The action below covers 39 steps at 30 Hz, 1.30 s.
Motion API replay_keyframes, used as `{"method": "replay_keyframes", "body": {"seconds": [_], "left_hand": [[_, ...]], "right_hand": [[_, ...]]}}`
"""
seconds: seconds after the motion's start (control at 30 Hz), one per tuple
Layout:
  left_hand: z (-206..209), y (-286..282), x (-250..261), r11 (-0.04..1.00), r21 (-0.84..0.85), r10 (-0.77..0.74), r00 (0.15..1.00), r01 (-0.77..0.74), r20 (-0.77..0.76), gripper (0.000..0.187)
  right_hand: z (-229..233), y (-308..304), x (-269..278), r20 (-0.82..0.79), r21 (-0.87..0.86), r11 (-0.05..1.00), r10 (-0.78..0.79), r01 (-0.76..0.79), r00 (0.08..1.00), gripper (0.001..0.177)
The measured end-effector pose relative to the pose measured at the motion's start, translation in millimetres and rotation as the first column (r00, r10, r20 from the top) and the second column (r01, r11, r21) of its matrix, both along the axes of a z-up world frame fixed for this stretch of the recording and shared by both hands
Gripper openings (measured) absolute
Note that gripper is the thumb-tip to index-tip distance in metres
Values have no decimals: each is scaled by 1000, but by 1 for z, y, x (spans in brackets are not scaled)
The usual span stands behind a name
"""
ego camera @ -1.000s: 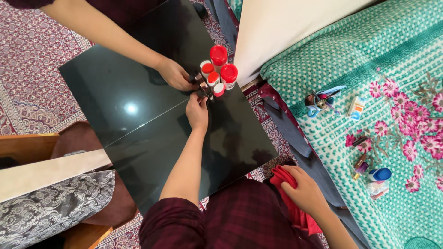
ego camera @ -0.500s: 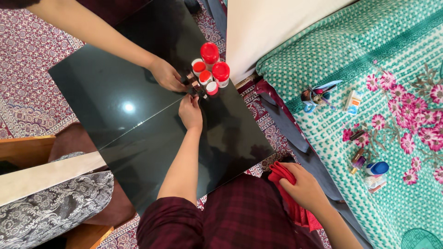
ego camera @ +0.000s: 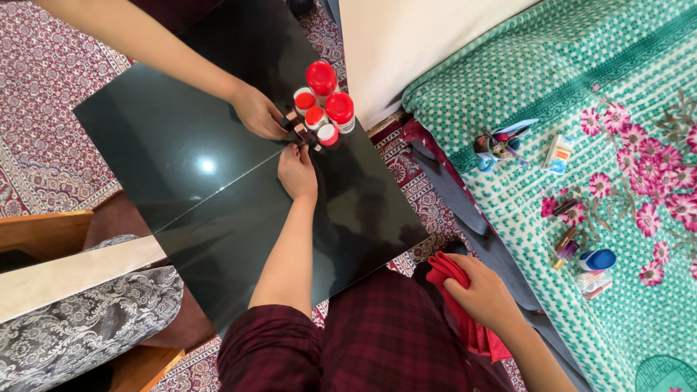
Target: The person cleans various cosmetic items and bottles using a red cloth, wiping the sides and lids of several containers before placing them on a black table.
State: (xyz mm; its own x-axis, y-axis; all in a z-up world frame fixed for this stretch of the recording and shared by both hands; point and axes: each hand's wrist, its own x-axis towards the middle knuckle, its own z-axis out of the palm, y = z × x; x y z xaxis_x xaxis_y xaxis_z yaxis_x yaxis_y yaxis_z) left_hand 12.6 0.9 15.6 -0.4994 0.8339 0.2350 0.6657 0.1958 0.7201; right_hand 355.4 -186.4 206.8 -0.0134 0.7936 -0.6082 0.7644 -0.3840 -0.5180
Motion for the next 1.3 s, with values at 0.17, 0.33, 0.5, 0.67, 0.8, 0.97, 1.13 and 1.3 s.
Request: {"method": "replay_keyframes", "body": {"seconds": [0.17, 0.33, 0.5, 0.67, 0.8, 0.97, 1.13, 1.3], "left_hand": [[-6, 1, 5, 1000, 0, 22, 999, -22, -29, 16], [-7, 1, 7, 999, 4, 49, 998, -49, -40, 13], [-3, 1, 9, 998, -3, 71, 998, -70, 4, 15], [-16, -2, 4, 997, -24, 77, 997, -77, 0, 20], [-47, -17, -10, 981, 141, 144, 986, -132, -80, 26], [-63, -83, 33, 892, -135, 442, 895, -431, 63, 19], [-6, -133, 164, 949, -287, 131, 671, 128, 730, 23], [49, -138, 257, 887, -205, -59, 543, 413, 838, 23]], "right_hand": [[-3, -4, 7, 2, -5, 1000, -4, 4, 1000, 53], [-9, -9, 15, -15, 3, 1000, 6, -6, 1000, 54], [-12, -13, 19, -24, 15, 1000, -9, 9, 1000, 54], [-14, -17, 25, -33, -2, 1000, -27, 27, 999, 53], [-20, -21, 34, -94, 74, 997, -27, 34, 995, 52], [-45, -38, 80, -35, 2, 988, -155, 155, 987, 55], [-134, -78, 158, 83, 39, 956, -292, 290, 953, 68], [-243, -112, 252, 227, -83, 843, -503, 531, 834, 90]]}}
